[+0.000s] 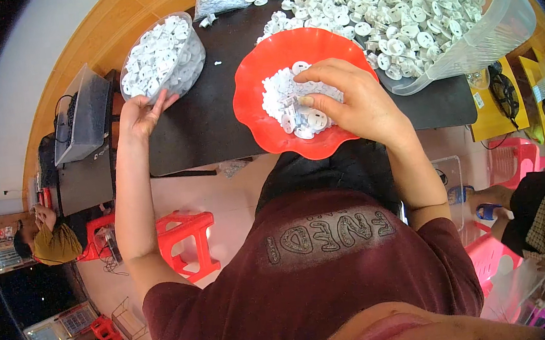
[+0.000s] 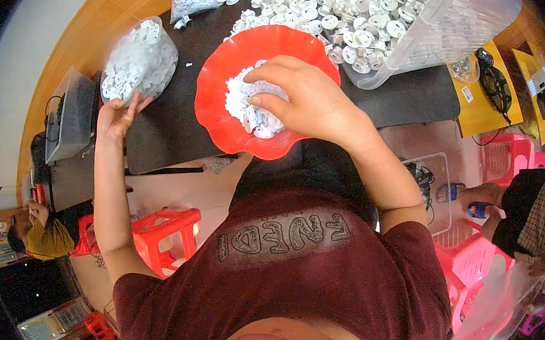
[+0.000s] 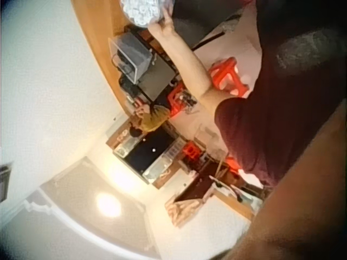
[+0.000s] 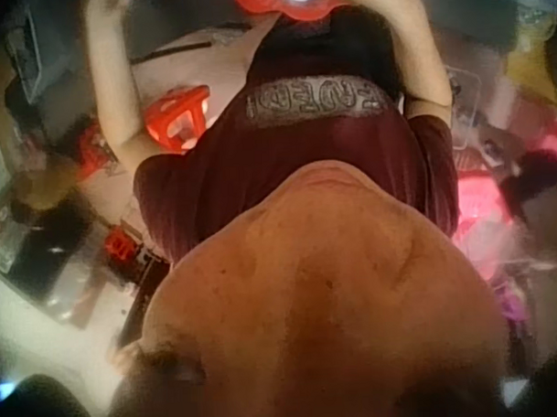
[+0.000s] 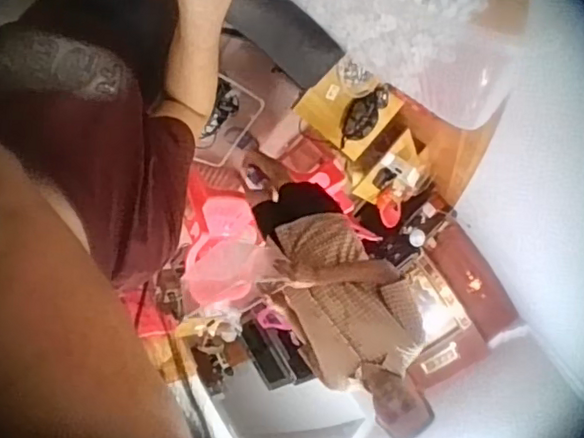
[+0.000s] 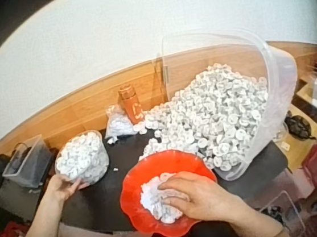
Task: The person sorts small white plastic components by hand, transferring them from a large storage bin into smaller clear containers and a red bowl.
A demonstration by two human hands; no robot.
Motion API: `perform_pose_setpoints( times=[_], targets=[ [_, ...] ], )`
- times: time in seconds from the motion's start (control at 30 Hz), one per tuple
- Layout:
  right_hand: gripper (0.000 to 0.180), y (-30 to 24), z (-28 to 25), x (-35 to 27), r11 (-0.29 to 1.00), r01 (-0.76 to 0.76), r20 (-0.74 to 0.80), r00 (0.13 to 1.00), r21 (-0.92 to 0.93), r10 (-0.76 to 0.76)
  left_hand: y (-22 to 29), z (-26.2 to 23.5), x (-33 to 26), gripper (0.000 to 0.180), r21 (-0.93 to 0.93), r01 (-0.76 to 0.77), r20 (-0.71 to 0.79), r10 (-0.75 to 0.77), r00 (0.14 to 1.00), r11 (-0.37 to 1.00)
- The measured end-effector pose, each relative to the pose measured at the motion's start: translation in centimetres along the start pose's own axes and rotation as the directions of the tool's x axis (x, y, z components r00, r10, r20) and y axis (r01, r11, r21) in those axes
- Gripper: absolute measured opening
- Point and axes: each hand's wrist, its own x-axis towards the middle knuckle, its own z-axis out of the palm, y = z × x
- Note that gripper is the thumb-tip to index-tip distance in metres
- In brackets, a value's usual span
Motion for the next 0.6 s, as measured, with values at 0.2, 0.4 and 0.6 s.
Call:
perform_pose_setpoints(
  times=[0.2, 0.4, 0.6],
  targets=[
    [0.027, -0.3, -0.2, 0.4, 1.0, -0.021, 0.037, 0.999, -0.012, 0.021, 0.3, -2.9, -2.4, 0.072, -0.108, 0.022, -0.037, -0.027, 0.999, 0.994],
    [0.025, -0.7, 0.3, 0.9, 0.999, 0.043, 0.03, 0.999, -0.017, -0.043, -0.9, -5.1, -5.9, 0.072, -0.003, -0.07, 0.001, 0.07, 0.998, 0.998],
    [0.025, -2.5, 0.2, 2.1, 0.996, 0.085, 0.089, 0.993, -0.019, -0.083, -1.5, -7.2, -9.9, 0.071, -0.027, -0.072, -0.037, 0.071, 0.997, 0.997]
  ],
)
